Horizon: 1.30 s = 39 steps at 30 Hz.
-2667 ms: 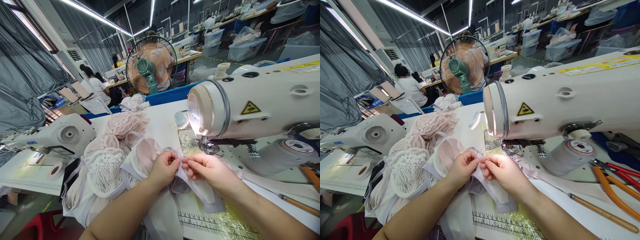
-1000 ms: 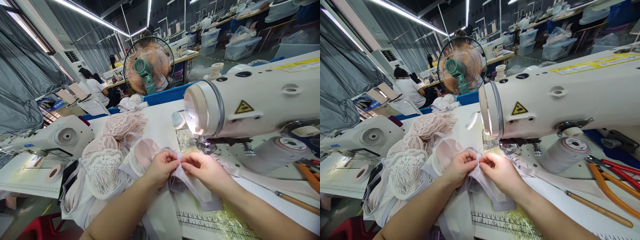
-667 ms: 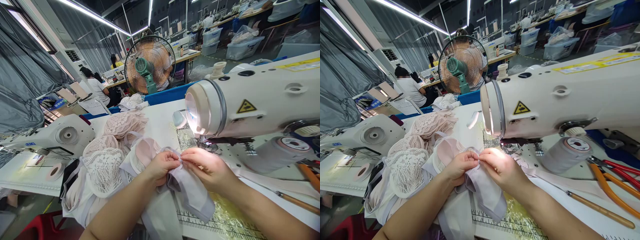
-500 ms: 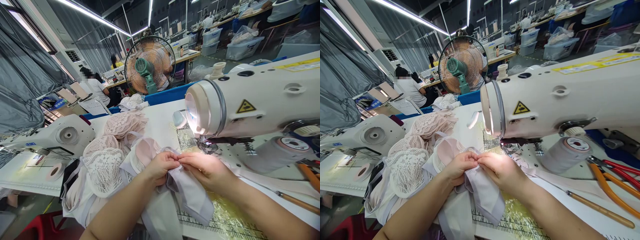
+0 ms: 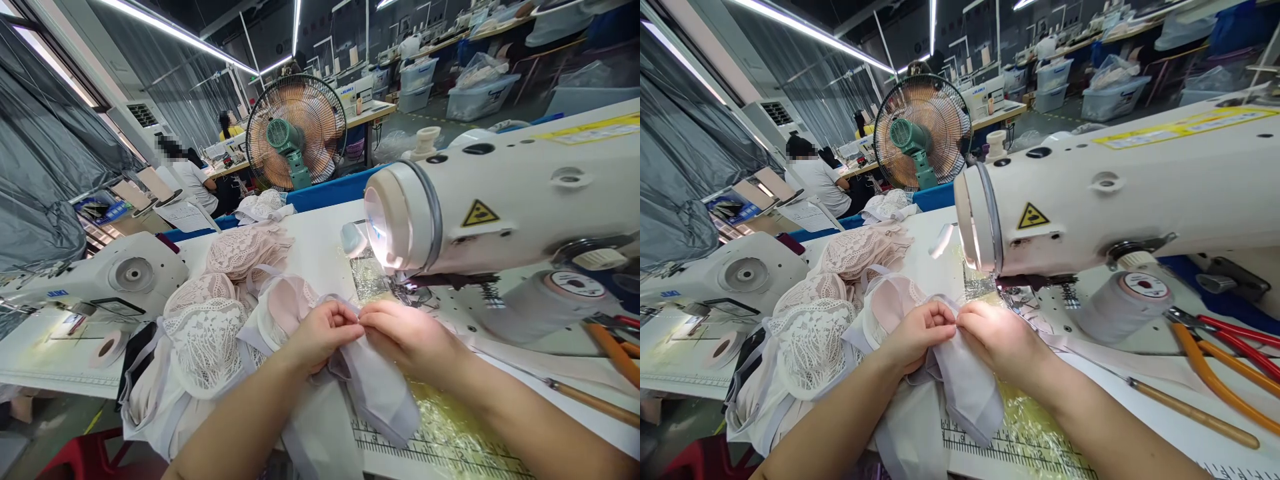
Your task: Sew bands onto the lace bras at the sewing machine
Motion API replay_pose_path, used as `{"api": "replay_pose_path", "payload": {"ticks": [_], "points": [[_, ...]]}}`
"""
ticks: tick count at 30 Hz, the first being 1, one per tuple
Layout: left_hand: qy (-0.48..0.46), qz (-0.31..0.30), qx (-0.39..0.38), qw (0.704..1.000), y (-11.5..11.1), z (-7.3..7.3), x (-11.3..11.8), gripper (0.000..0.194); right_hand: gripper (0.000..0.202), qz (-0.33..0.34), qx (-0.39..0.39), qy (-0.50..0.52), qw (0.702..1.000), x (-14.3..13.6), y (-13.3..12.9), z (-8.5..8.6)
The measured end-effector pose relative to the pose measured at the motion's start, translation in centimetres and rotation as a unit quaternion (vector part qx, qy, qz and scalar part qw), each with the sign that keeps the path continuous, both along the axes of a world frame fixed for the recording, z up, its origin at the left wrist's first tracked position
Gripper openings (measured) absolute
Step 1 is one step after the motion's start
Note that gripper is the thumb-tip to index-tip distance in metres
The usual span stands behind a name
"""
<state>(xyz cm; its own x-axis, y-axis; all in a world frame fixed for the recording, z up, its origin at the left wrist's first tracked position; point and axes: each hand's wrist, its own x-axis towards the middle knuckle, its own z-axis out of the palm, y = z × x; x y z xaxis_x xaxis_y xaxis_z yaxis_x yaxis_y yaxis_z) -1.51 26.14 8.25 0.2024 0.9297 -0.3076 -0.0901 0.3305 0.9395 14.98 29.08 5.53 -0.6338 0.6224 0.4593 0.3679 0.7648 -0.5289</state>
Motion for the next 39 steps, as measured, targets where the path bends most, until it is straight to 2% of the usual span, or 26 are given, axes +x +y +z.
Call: {"api": "replay_pose_path", "payload": {"ticks": [3,7,15,21,28,35,37,39], "points": [[0.105,-0.004,0.077,0.991,-0.3,0.1,0.1,0.024,0.021,-0.010,0.009,0.001,1.000,-0.1,-0.1,0.1],[0.243,0.021,0.165,0.956,-0.5,0.0,0.2,0.016,0.019,-0.041,0.028,-0.023,0.999,-0.1,-0.1,0.2],[0.327,0.010,0.226,0.918,-0.5,-0.1,0.4,0.007,0.018,-0.065,0.017,-0.025,0.997,-0.1,-0.2,0.1],[0.292,0.006,0.178,0.940,-0.4,0.0,0.6,0.006,0.018,-0.068,-0.010,-0.022,0.997,-0.1,-0.3,0.2],[0.306,0.037,0.193,0.931,-0.7,0.0,1.0,0.004,0.016,-0.081,-0.081,-0.008,0.993,-0.3,-0.5,0.3],[0.223,0.028,0.114,0.968,-0.8,0.5,0.9,0.004,0.016,-0.062,-0.243,0.044,0.967,-0.4,-0.9,1.8],[0.185,0.021,0.080,0.979,-0.7,0.3,0.7,0.007,0.017,-0.058,-0.261,0.052,0.962,-0.4,-0.9,2.0],[0.131,0.010,0.053,0.990,-0.6,0.0,0.6,0.011,0.018,-0.066,-0.247,0.048,0.966,-0.4,-0.8,2.1]]}}
